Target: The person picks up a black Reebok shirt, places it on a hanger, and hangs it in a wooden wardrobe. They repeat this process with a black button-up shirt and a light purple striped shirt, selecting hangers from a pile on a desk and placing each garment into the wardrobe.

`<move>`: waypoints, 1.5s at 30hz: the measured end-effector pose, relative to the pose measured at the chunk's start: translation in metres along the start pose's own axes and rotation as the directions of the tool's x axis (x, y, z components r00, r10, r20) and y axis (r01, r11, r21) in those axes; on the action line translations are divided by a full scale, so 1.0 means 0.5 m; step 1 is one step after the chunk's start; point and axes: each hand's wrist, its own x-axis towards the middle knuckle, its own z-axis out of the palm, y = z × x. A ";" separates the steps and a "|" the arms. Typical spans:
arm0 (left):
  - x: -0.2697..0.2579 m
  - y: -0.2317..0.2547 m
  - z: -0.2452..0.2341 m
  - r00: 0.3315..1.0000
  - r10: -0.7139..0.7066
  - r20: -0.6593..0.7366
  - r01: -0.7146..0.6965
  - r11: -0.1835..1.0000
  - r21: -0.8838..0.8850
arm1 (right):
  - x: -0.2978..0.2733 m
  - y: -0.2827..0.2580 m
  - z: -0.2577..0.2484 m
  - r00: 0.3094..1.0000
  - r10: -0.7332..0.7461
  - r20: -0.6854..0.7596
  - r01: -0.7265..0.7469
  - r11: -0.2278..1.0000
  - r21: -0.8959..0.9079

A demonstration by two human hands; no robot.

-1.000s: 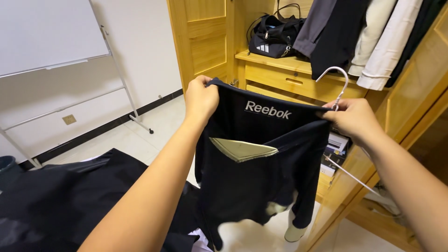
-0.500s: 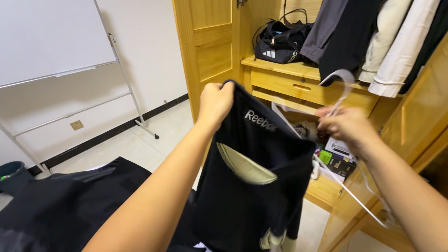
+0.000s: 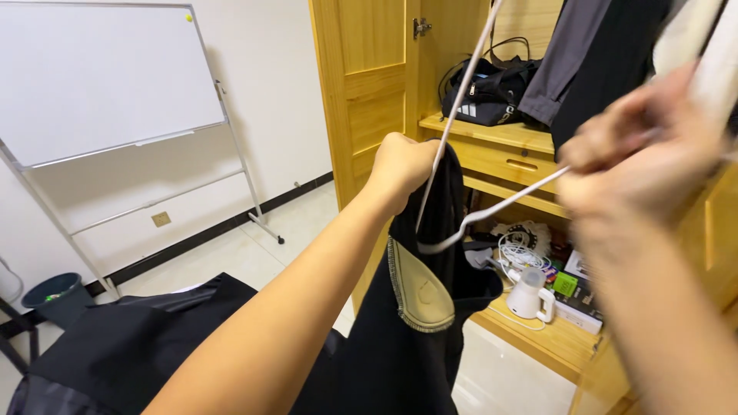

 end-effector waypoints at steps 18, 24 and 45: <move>-0.043 0.083 -0.079 0.973 -0.189 0.128 0.204 0.972 -0.114 | -0.003 -0.012 -0.087 0.984 0.127 -0.121 -0.152 0.963 -0.225; -0.059 0.106 -0.088 0.948 -0.127 0.293 0.135 0.991 -0.009 | -0.032 0.044 -0.110 0.945 0.324 0.050 -0.294 0.906 -0.304; -0.015 -0.143 -0.149 0.895 0.290 -0.338 -0.115 0.884 0.453 | -0.087 0.044 -0.229 0.862 0.485 -0.151 -0.122 -0.091 -0.988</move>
